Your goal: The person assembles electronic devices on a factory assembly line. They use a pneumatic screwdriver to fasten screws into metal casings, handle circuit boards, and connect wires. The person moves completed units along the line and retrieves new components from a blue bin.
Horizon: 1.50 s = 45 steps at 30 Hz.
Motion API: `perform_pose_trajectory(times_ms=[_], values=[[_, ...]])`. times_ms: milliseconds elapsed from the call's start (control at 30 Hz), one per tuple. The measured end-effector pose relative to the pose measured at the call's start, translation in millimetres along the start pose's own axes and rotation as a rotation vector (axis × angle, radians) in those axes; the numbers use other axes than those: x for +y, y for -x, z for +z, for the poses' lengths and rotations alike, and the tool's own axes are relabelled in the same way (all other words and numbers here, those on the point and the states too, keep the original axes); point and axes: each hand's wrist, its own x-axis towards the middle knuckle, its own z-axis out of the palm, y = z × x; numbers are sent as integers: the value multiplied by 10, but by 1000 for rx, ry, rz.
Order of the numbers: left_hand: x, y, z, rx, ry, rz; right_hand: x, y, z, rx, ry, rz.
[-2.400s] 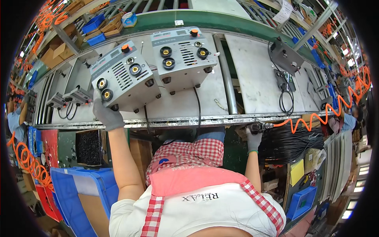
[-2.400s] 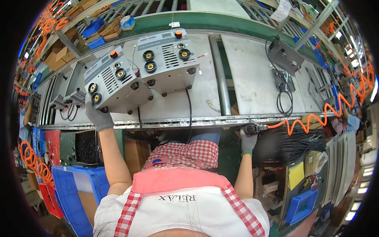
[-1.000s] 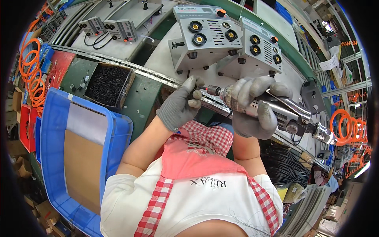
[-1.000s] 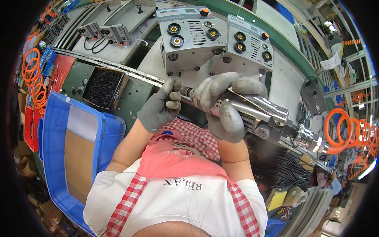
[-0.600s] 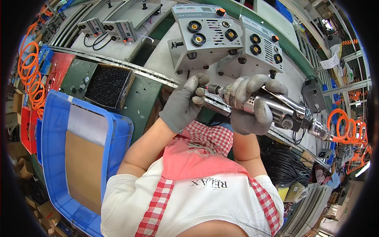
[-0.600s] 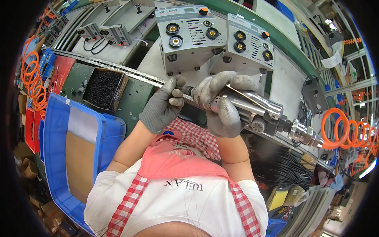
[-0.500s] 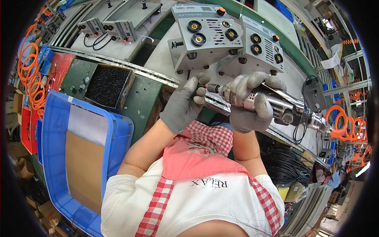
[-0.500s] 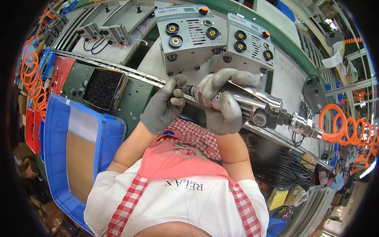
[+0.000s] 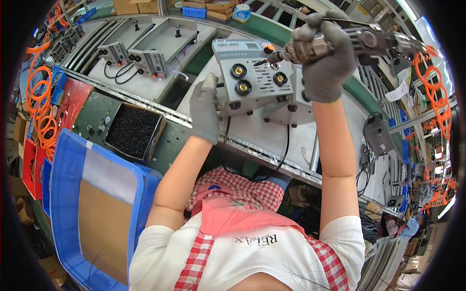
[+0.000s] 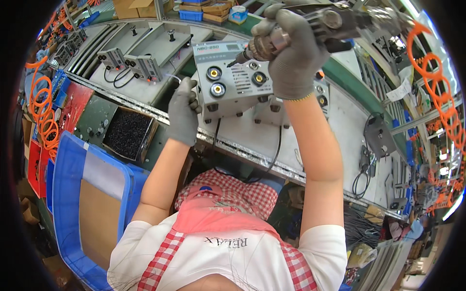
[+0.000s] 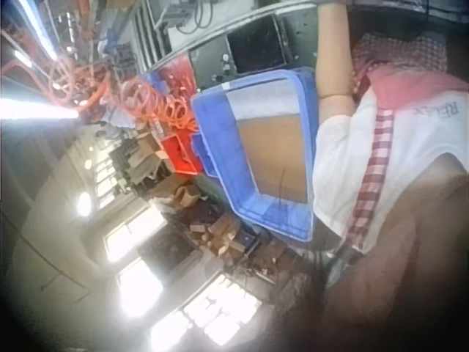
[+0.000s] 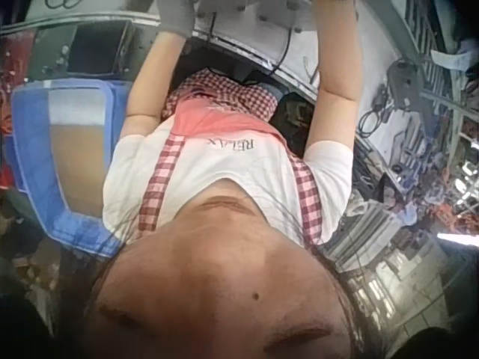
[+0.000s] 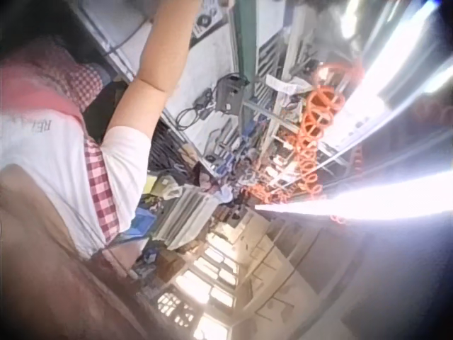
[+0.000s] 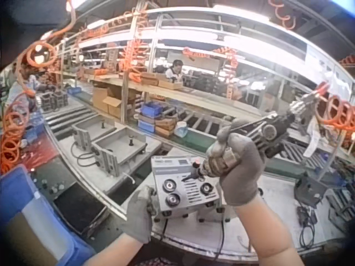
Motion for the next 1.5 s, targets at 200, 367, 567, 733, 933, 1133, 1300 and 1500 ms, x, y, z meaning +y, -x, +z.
perform_pose_trajectory(times_ms=[200,367,567,733,933,1133,1300,1500], values=[[-108,-259,270,-219,-25,91,260,-144,2,35,228,54],[-6,-248,261,-287,-81,-51,345,-149,78,66,162,-4],[-4,-276,281,-259,-218,33,321,-119,240,14,83,162],[-34,-305,278,-228,-205,29,413,-164,260,2,140,175],[17,-237,335,-201,-182,31,429,-236,245,-36,212,102],[-82,-327,266,-219,-187,-39,609,-247,243,-41,421,-178],[-299,-591,-69,-12,396,-245,164,-204,362,123,109,64],[-1043,-227,-1157,-78,-484,366,-517,42,-101,-190,11,181]])
